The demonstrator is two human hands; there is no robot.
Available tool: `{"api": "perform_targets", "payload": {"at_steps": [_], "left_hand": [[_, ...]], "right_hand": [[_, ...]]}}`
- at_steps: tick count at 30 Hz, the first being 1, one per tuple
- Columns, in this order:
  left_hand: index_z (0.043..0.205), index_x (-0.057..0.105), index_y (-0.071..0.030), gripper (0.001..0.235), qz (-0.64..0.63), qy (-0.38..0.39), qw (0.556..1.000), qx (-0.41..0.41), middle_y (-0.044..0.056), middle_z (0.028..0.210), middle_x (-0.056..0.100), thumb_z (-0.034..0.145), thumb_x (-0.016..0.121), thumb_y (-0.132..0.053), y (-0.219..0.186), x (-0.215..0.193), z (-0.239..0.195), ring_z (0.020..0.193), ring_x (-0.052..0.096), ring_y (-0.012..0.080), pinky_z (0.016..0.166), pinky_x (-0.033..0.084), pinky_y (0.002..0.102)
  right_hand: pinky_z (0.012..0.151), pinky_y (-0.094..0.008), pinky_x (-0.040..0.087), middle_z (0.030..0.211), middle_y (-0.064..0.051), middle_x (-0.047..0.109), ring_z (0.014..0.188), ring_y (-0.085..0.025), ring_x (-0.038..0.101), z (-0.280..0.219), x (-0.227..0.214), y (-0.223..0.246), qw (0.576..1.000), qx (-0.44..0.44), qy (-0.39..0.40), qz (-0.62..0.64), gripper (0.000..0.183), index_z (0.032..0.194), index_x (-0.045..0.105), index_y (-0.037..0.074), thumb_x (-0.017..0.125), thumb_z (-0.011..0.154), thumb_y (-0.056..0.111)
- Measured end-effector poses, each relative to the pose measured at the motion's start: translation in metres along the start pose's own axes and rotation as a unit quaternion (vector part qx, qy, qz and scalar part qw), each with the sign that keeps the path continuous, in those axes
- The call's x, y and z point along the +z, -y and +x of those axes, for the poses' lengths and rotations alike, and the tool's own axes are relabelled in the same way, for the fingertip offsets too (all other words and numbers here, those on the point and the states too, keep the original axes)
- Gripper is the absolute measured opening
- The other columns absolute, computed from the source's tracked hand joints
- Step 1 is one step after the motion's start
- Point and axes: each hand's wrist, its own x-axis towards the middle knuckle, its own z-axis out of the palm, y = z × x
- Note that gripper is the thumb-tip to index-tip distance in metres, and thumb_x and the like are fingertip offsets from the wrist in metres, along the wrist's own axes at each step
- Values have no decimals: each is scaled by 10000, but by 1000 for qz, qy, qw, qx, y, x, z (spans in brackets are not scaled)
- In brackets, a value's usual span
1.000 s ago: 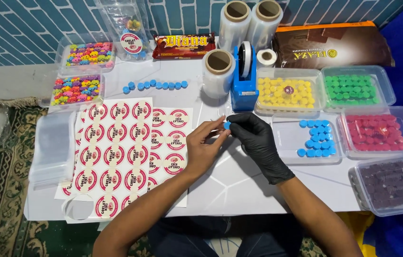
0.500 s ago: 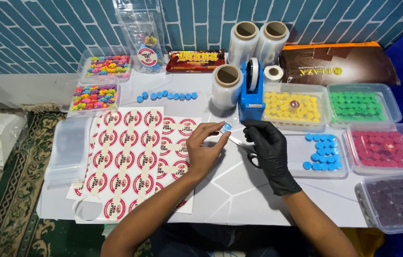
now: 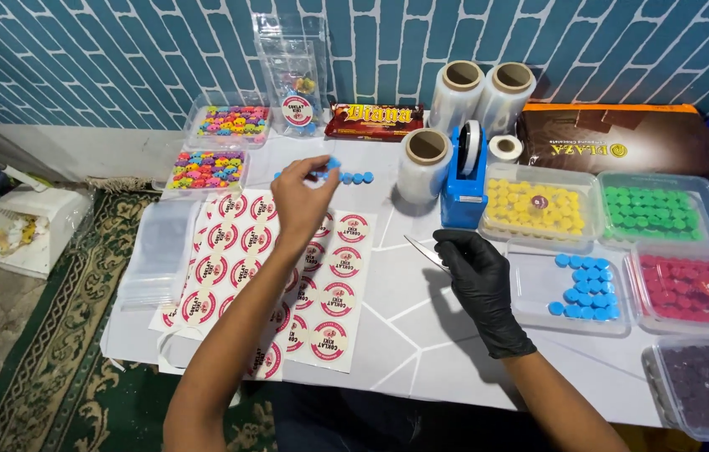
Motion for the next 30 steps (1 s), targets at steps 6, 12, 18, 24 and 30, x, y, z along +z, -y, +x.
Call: {"api": "perform_targets", "payload": {"at_steps": [6,12,18,24,30], "left_hand": [[993,807,-86,213,107,85,974,-183,88,809,766,806,805,-190,68,1,-20,755,739,271,680,579,380],[992,812,-83,217,178,95,965,-167,79,831,773,812,844,-202,71,19,-15,820,732,291,748,583,396],[1134,719,74,460,101,84,984,-119,242,933,717,820,903,-207,24,-5,-17,874,722,380,764,590,477],[1148,721,4,376,38,160,986,-29,195,939,726,909,819,-270,4,0,-38,887,726,330,723,612,408],[1240,668,-141,398,212,137,934,252,78,1057,646,854,763,-133,15,57,-42,950,660,272,727,555,377]], "right_hand": [[806,-306,590,903,-113,754,809,-120,656,-4,0,0,1000,-2,21,-3,146,1070,778,62,759,926,47],[824,-316,592,953,-106,774,885,-137,728,-1,-7,-4,998,-45,26,-44,149,1073,783,81,770,927,53],[808,-332,589,939,-94,777,859,-169,747,4,-20,2,986,-131,-9,-106,159,1079,785,102,748,947,22],[798,-324,579,925,-83,761,811,-151,721,12,-29,9,967,-206,-44,-140,175,1137,779,98,748,977,36],[745,-338,578,830,-68,741,756,-168,714,9,-26,6,958,-224,-39,-174,191,1116,787,115,739,954,27]]}}
